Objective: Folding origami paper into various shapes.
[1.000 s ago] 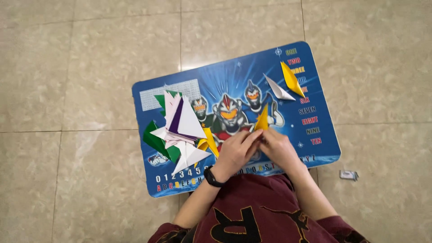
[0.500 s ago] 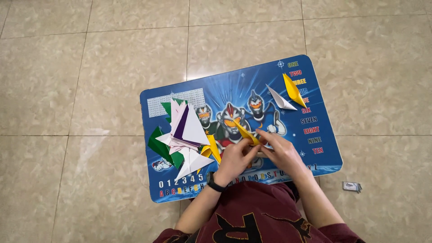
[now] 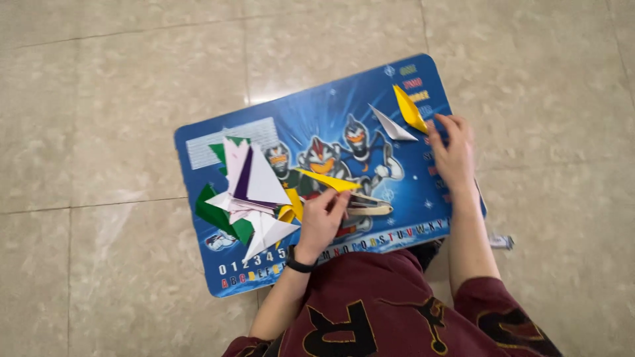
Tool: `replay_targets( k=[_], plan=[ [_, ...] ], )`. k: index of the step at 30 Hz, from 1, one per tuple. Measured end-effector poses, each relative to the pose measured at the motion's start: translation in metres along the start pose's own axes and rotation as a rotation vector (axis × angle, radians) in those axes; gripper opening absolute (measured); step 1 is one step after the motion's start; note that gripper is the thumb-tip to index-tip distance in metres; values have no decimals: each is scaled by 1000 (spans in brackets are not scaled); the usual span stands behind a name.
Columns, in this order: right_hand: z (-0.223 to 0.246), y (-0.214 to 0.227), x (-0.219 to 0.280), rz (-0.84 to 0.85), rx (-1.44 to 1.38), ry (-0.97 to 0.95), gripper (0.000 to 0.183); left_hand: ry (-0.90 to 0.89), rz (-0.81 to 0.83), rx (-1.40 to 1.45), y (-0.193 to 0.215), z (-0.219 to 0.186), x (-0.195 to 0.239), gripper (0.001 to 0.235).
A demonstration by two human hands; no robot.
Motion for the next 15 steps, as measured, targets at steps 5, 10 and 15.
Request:
replay_targets(
  k=[5, 10, 15],
  plan=[
    [-13, -15, 8, 79, -23, -94, 35, 33, 60, 41, -9, 0, 1, 33],
    [-23, -26, 1, 74, 1, -63, 36, 67, 56, 77, -7, -10, -3, 34],
    [-25, -32, -6, 69, 77, -4, 29, 46, 105, 82, -12, -19, -11, 23]
  ],
)
Point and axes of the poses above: each hand's wrist, its own x-axis away from the middle knuckle, its own y-axis out of the back of the hand, z = x × y, the point moved 10 cm from there along -x, towards the middle knuckle, and after that the axes turned 3 degrees about y, right-handed, at the moved point
